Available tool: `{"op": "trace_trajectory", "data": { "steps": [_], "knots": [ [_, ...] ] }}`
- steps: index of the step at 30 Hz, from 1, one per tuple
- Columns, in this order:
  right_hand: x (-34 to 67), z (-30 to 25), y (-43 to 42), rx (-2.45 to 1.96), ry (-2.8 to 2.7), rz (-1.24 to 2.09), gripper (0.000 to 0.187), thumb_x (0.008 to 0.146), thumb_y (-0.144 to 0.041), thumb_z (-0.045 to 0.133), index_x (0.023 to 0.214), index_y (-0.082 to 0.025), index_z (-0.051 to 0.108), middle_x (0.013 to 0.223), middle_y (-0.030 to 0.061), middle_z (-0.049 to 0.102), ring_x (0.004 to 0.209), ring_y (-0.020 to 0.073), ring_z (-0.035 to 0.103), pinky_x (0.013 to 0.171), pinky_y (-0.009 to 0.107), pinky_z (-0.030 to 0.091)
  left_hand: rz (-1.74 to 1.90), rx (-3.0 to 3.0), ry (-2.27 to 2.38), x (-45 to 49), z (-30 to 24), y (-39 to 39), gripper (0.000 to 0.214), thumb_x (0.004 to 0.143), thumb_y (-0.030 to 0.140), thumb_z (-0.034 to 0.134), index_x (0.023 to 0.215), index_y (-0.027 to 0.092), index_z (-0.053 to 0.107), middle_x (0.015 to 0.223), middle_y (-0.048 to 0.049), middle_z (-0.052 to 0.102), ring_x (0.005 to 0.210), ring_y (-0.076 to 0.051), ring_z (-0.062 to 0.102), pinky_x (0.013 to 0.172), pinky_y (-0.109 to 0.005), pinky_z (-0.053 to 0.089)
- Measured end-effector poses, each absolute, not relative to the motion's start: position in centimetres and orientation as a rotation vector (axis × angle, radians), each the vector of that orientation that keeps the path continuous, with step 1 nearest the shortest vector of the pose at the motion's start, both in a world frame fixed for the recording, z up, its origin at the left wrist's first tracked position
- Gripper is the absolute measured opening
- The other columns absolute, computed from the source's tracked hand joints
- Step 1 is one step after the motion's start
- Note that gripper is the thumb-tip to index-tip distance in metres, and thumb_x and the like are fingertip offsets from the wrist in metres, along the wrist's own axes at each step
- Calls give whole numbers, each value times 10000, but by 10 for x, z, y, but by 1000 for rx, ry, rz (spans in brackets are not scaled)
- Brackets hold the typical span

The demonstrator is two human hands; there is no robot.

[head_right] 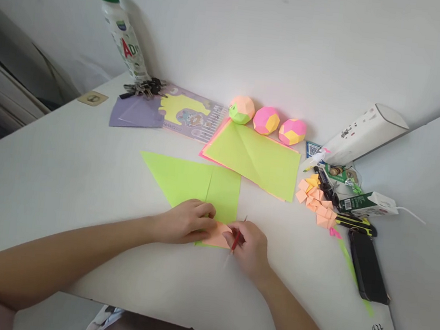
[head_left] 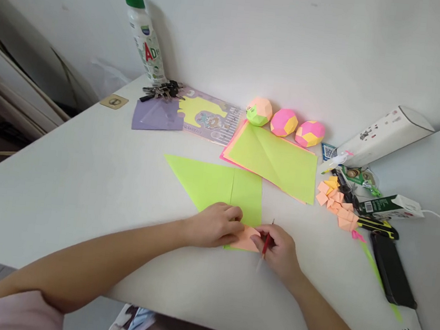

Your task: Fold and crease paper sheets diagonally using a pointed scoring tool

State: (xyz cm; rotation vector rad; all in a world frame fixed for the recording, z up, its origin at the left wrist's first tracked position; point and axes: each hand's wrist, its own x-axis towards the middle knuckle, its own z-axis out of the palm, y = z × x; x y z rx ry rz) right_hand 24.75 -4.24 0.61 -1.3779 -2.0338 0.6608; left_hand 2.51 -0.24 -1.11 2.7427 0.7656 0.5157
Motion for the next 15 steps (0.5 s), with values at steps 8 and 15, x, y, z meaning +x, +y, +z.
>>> {"op": "trace_trajectory", "data": {
  "steps": [8, 15],
  "knots": [
    [256, 10, -36, -1359, -2087, 772, 52, 825, -287, 602, 815, -236, 610, 624, -19, 556, 552, 124, 484, 517, 247, 422, 458, 2729, 728, 22, -9, -4, 206, 920, 307, 425, 862, 208, 596, 962, -44, 514, 663, -128, 484, 635, -288, 390],
    [255, 6, -37, -1352, -2076, 727, 60, 832, -266, 581, 871, -248, 623, 649, -9, 577, 559, 130, 519, 520, 262, 448, 463, 2771, 725, 22, -7, -6, 219, 928, 312, 411, 861, 211, 594, 1050, -54, 513, 673, -134, 491, 642, -300, 390]
  ]
}}
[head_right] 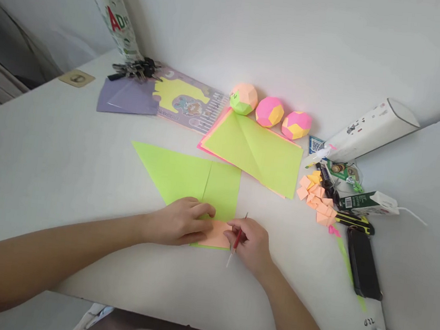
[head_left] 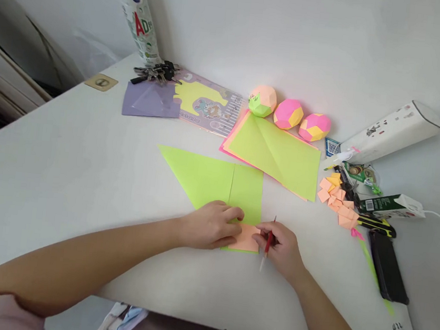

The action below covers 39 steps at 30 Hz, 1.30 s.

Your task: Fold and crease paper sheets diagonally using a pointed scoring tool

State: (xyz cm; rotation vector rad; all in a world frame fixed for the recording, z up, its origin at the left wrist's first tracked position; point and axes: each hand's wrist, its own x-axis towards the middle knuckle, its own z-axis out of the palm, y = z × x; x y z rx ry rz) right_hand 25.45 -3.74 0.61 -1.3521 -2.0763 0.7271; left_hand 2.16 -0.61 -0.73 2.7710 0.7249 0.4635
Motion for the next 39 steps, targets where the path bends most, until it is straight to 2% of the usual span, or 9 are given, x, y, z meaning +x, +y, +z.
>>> {"op": "trace_trajectory", "data": {
  "steps": [15, 23, 30, 35, 39],
  "knots": [
    [254, 5, -37, -1277, -2139, 605, 63, 836, -251, 568, 855, -255, 628, 611, -13, 551, 549, 132, 519, 520, 264, 453, 420, 2676, 864, 26, -10, -12, 248, 874, 410, 481, 948, 197, 584, 1028, -68, 505, 720, -163, 511, 666, -314, 391],
    [256, 2, -40, -1261, -2190, 468, 107, 858, -217, 547, 906, -253, 636, 596, -19, 505, 545, 127, 485, 521, 252, 447, 378, 2658, 884, 26, -9, -12, 261, 861, 420, 500, 961, 188, 566, 989, -59, 500, 729, -168, 509, 673, -317, 389],
    [268, 5, -45, -1194, -2418, 199, 169, 914, -260, 521, 938, -182, 669, 571, -4, 518, 519, 113, 445, 465, 218, 363, 395, 2621, 871, 26, -8, -12, 297, 849, 416, 512, 1005, 166, 554, 981, -70, 504, 749, -182, 522, 677, -330, 419],
    [275, 8, -49, -1146, -2520, 98, 239, 937, -276, 508, 1043, -125, 661, 569, -2, 548, 536, 112, 453, 495, 223, 360, 432, 2585, 870, 26, -7, -13, 283, 845, 399, 510, 988, 162, 567, 977, -76, 517, 739, -182, 525, 682, -338, 435],
    [276, 8, -52, -1158, -2543, 70, 259, 948, -278, 488, 1051, -120, 665, 548, -11, 521, 515, 110, 420, 481, 229, 336, 477, 2573, 888, 27, -7, -14, 305, 833, 402, 523, 1000, 150, 565, 981, -85, 523, 730, -181, 522, 680, -341, 443]
  ]
}}
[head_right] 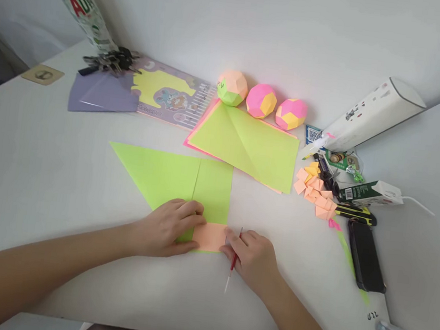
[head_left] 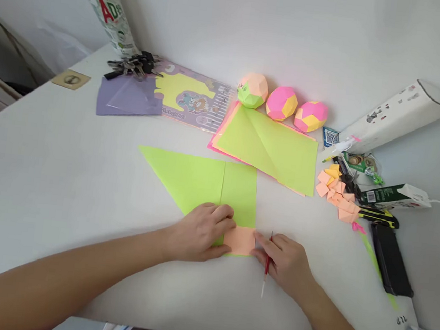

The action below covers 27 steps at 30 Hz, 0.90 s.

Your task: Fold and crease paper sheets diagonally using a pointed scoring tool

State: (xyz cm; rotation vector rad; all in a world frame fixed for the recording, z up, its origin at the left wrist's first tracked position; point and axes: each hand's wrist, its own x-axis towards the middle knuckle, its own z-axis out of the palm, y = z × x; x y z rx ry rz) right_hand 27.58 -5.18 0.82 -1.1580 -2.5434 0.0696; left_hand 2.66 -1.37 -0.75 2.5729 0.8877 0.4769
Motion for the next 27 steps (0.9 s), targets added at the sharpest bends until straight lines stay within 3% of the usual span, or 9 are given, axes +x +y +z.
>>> {"op": "trace_trajectory", "data": {
  "steps": [12, 18, 27],
  "knots": [
    [275, 8, -51, -1159, -2503, 91, 222, 939, -230, 499, 1035, -128, 670, 526, -25, 492, 507, 104, 399, 479, 221, 304, 544, 2506, 961, 31, -6, -17, 251, 821, 386, 565, 916, 154, 551, 949, -74, 530, 735, -180, 539, 678, -346, 465],
    [275, 7, -51, -1173, -2501, 123, 224, 939, -232, 496, 1050, -136, 666, 533, -24, 498, 514, 105, 400, 481, 227, 298, 539, 2520, 990, 32, -7, -18, 349, 790, 442, 598, 970, 149, 535, 989, -96, 532, 778, -209, 555, 693, -369, 476],
    [275, 7, -50, -1164, -2501, 134, 227, 935, -242, 511, 1042, -125, 673, 527, -25, 493, 506, 105, 396, 480, 225, 293, 547, 2534, 976, 32, -8, -18, 335, 790, 424, 607, 954, 140, 539, 975, -102, 538, 760, -208, 556, 679, -375, 481]
  ]
}}
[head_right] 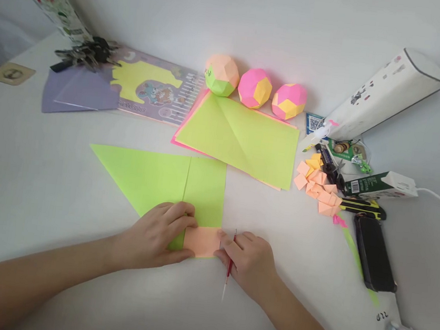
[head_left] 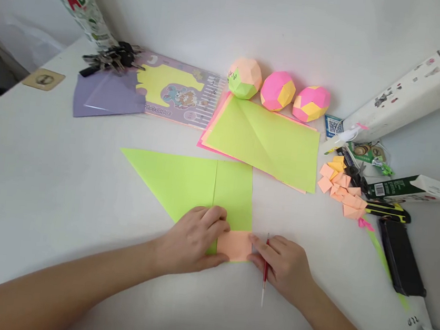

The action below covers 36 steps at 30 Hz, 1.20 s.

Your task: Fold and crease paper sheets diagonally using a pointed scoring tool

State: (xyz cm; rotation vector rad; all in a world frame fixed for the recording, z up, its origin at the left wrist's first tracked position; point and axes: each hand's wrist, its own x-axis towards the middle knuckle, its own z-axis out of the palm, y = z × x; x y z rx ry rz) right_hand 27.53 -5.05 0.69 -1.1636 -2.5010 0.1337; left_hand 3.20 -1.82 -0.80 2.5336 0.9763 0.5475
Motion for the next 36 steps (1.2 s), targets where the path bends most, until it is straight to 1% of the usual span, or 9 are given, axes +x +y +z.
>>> {"op": "trace_trajectory", "data": {
  "steps": [6, 12, 20, 25, 30, 36],
  "knots": [
    [275, 8, -50, -1175, -2522, 162, 258, 941, -269, 502, 1047, -112, 677, 533, -18, 498, 514, 109, 402, 481, 226, 307, 538, 2538, 973, 32, -7, -18, 325, 809, 430, 578, 951, 141, 540, 978, -101, 537, 758, -206, 557, 685, -378, 482],
    [275, 9, -49, -1190, -2521, 179, 259, 943, -274, 489, 1049, -133, 679, 538, -16, 514, 518, 111, 422, 480, 229, 327, 535, 2530, 976, 31, -6, -18, 315, 821, 437, 552, 948, 149, 536, 982, -99, 541, 764, -202, 555, 698, -379, 483],
    [277, 11, -47, -1183, -2494, 283, 258, 944, -271, 488, 1082, -143, 664, 556, -19, 538, 521, 106, 442, 492, 218, 342, 541, 2547, 967, 31, -6, -18, 314, 819, 421, 564, 966, 146, 525, 983, -105, 537, 767, -206, 558, 690, -378, 484],
    [278, 10, -47, -1202, -2491, 327, 259, 945, -267, 483, 1067, -137, 671, 549, -22, 540, 516, 104, 450, 493, 214, 347, 546, 2556, 966, 31, -5, -17, 308, 819, 421, 564, 954, 147, 523, 987, -108, 535, 762, -205, 555, 684, -380, 489],
    [278, 7, -48, -1196, -2477, 323, 267, 951, -277, 471, 1080, -154, 669, 552, -24, 550, 517, 102, 451, 499, 211, 350, 545, 2547, 946, 30, -5, -17, 304, 823, 397, 566, 966, 132, 526, 1003, -120, 531, 795, -220, 572, 691, -396, 496],
    [277, 7, -48, -1193, -2465, 299, 254, 940, -274, 496, 1063, -144, 676, 542, -27, 539, 509, 100, 436, 494, 211, 348, 546, 2526, 944, 30, -4, -16, 261, 850, 381, 523, 961, 145, 524, 987, -112, 536, 774, -207, 567, 679, -385, 494]
  ]
}}
